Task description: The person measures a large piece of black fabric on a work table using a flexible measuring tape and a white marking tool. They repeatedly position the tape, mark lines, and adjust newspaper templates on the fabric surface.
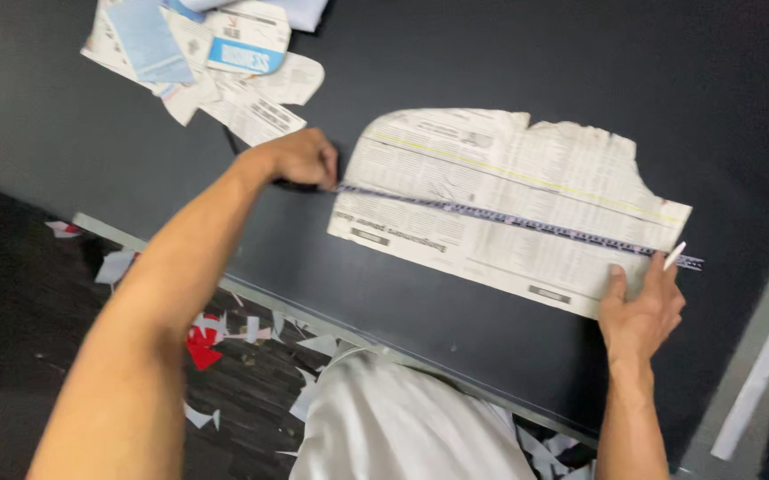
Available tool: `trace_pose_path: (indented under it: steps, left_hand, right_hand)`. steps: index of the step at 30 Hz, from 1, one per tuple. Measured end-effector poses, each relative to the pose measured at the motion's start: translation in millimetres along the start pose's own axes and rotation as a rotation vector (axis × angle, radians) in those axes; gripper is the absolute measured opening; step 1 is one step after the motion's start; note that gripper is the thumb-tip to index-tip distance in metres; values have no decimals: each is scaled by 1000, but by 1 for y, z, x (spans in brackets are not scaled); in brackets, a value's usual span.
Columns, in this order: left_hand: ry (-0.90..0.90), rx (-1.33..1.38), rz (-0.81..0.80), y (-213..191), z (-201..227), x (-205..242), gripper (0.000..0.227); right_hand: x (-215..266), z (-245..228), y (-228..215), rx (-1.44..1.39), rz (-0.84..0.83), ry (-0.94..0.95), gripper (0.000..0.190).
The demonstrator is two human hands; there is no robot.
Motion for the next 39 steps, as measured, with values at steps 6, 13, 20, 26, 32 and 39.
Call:
trace_pose_path:
  steps: [6,13,20,26,32,39]
  left_hand:
    - [39,587,-68,139,-41,73,10]
    - [-243,970,517,236,-112,161,10]
    - [-369,819,858,210,-147,160,11]
    - [-408,755,894,212,-145,154,11]
    - [-420,778,921,214,-141,157,9]
    - [-391,821,897,208,-143,163,9]
  right_hand:
    - [-22,-13,-37,-146,25,-254,59]
    - [-54,-72,-27,-172,-163,-484,58]
    - [-73,-161,22,-205,-334,-656,58]
    - [-69,-225,57,-247,-390,-857,58]
    - [-54,-306,90,-332,-431,-1047,50]
    - [6,-403,145,-402,-583,-1361,43]
Point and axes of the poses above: each hand's wrist, its own x-axis away from the middle knuckle, its own y-axis out of the palm, z = x × y, the point moved 5 cm from there along -x, towards the middle knuckle, and after that the axes turned 13 degrees about -z, right-handed, at the moved point
